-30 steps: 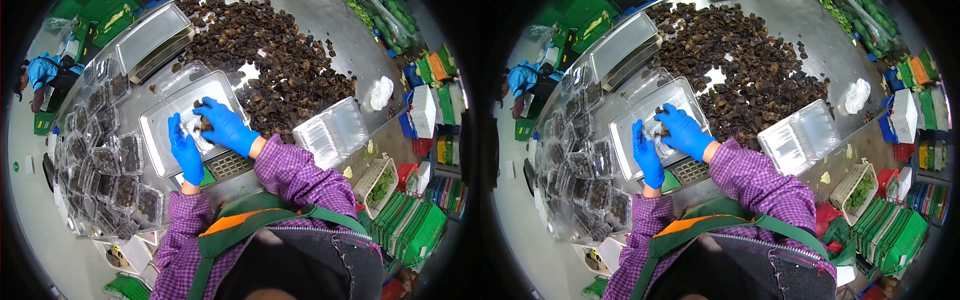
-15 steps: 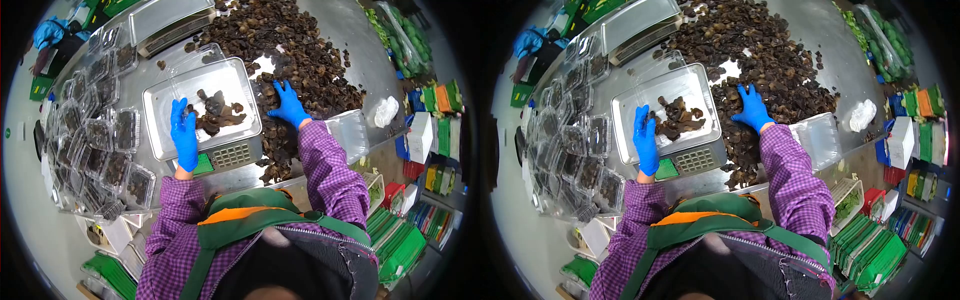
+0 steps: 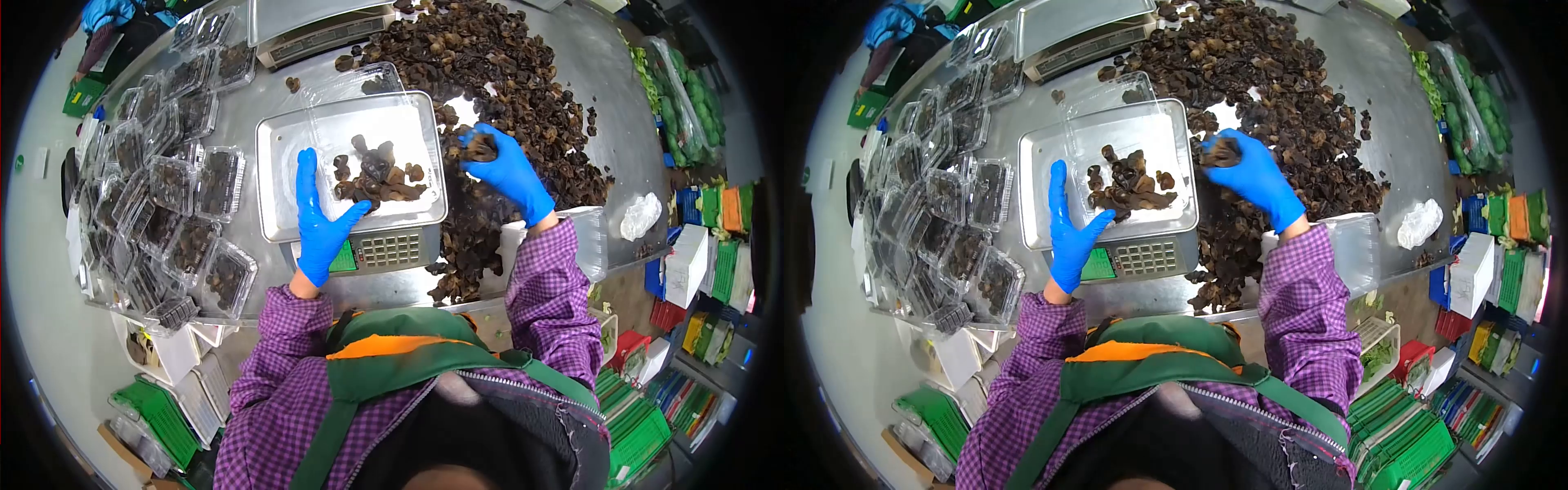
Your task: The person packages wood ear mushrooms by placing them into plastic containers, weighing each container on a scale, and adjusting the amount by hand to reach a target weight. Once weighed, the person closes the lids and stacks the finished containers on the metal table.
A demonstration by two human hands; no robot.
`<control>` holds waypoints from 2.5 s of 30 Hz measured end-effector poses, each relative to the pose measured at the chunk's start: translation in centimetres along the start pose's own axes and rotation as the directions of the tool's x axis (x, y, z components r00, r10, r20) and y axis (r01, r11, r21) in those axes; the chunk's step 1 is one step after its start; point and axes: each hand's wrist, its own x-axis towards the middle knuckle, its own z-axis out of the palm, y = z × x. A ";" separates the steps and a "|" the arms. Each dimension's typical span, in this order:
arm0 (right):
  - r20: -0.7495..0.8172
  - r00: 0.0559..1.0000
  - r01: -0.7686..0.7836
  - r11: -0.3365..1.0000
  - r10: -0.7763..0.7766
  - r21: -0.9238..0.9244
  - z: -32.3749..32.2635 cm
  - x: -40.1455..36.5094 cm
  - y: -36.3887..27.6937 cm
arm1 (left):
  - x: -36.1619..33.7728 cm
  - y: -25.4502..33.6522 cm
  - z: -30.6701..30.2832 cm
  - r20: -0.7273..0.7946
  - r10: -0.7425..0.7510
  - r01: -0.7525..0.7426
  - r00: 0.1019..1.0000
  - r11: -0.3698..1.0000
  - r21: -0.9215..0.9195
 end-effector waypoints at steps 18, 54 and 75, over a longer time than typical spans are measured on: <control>-0.102 0.958 0.198 0.879 -0.267 -0.434 2.1 -0.8 2.2 | 0.1 0.2 -0.1 0.031 0.031 -0.032 0.999 0.999 0.032; -0.022 0.965 0.253 0.907 -0.261 0.336 13.2 2.3 -3.3 | 1.7 3.2 0.5 0.045 -0.258 0.249 0.965 0.849 -0.465; -0.331 0.899 0.249 0.956 -0.289 -0.158 6.4 -2.7 4.1 | 10.4 -1.5 -1.6 0.160 -0.423 0.366 0.892 0.468 -0.804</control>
